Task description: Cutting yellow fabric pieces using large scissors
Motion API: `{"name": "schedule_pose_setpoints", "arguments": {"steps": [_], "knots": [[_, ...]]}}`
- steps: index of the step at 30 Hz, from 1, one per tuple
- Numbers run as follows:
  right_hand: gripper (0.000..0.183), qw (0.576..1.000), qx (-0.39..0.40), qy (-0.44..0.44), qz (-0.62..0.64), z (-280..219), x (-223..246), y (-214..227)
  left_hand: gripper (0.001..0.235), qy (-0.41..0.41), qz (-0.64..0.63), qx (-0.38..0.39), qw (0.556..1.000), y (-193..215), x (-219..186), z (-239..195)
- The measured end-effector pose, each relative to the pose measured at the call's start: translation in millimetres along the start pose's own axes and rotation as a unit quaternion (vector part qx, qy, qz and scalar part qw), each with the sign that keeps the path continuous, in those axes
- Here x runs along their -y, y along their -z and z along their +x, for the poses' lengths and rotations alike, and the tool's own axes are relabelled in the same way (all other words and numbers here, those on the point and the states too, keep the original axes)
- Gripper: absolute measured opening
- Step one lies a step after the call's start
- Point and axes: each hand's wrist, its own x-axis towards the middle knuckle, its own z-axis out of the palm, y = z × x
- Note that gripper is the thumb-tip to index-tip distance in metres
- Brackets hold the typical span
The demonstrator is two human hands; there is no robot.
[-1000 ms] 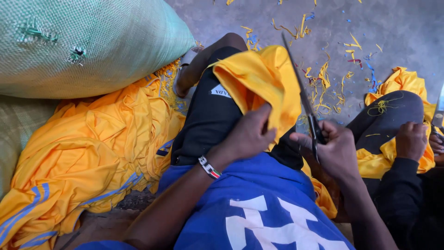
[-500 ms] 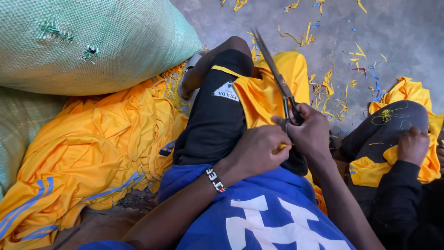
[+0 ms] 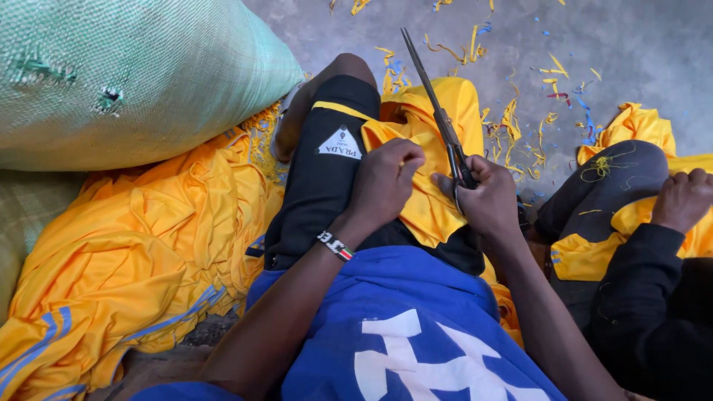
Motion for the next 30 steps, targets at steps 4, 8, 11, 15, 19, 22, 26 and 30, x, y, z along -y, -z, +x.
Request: {"name": "schedule_pose_setpoints", "arguments": {"steps": [4,8,11,15,19,22,26,30], "knots": [[0.031,1.0,-0.003,-0.012,0.026,4,-13,5,0.017,-0.026,-0.058,0.022,0.998,6,-12,0],[0.03,0.999,-0.016,-0.02,0.04,3,-15,5,0.037,0.002,-0.052,0.097,0.994,-9,-15,-1],[0.028,0.998,-0.031,-0.019,0.057,4,-24,5,0.023,-0.033,-0.085,0.063,0.994,-17,-12,-1],[0.025,0.997,-0.026,-0.024,0.069,7,-30,4,0.01,-0.045,-0.057,0.047,0.996,-19,-7,-1],[0.027,0.997,-0.025,-0.024,0.072,4,-17,4,0.008,-0.051,-0.07,0.014,0.996,-17,-4,-2],[0.028,0.995,-0.031,-0.027,0.089,3,-15,3,0.009,-0.05,-0.103,-0.018,0.993,-8,-10,0],[0.029,0.996,-0.034,-0.037,0.079,6,-16,3,0.008,-0.041,-0.112,-0.028,0.992,-2,-13,-1],[0.031,0.996,-0.037,-0.033,0.071,8,-22,2,0.012,-0.038,-0.108,0.004,0.993,-2,-14,-2]]}}
